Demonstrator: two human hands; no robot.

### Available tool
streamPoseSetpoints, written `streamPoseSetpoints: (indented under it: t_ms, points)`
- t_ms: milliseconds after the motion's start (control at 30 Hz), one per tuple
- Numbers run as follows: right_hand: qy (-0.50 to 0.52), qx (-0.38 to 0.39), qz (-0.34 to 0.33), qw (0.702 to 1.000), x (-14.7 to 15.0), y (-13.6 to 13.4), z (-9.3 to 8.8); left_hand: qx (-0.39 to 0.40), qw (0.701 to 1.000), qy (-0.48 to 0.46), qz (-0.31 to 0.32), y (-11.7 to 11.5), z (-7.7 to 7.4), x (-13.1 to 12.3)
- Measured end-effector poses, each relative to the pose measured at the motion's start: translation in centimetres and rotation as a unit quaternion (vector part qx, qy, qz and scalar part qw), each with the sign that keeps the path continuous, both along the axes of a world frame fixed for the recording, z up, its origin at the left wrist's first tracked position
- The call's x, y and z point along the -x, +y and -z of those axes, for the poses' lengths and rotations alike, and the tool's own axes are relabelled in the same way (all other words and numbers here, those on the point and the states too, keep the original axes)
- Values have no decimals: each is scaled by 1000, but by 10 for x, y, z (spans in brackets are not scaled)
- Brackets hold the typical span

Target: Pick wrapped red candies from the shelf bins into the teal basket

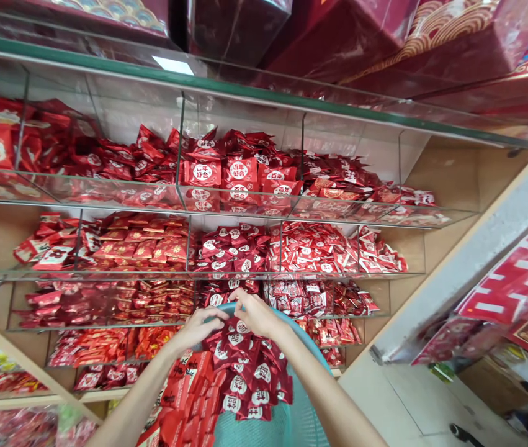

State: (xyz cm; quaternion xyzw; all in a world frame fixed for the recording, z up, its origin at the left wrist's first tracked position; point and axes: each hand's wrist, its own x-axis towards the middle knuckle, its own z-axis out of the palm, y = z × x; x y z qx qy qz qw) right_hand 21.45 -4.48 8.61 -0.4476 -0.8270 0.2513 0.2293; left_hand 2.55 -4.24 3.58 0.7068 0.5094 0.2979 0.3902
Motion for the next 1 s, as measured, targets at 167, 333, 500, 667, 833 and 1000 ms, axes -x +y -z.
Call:
streamPoseSetpoints:
  t_ms: [167,333,500,667,833,1000]
  points:
    - [1,-12,-5,1000,12,6,4,-10,1000,-8,17,4,9,0]
    - [33,-13,37,999,11,9,9,4,997,-75,4,6,17,0]
    - [78,145,26,986,-5,9,21,31,992,-125,-1,8,19,1]
    - [145,229,30,962,-9,7,29,32,992,-126,-3,9,22,0]
    - [176,237,46,954,-8,9,33,30,992,-120,-3,8,19,0]
    - [186,278,55,941,-8,6,28,26,988,-152,-2,8,14,1]
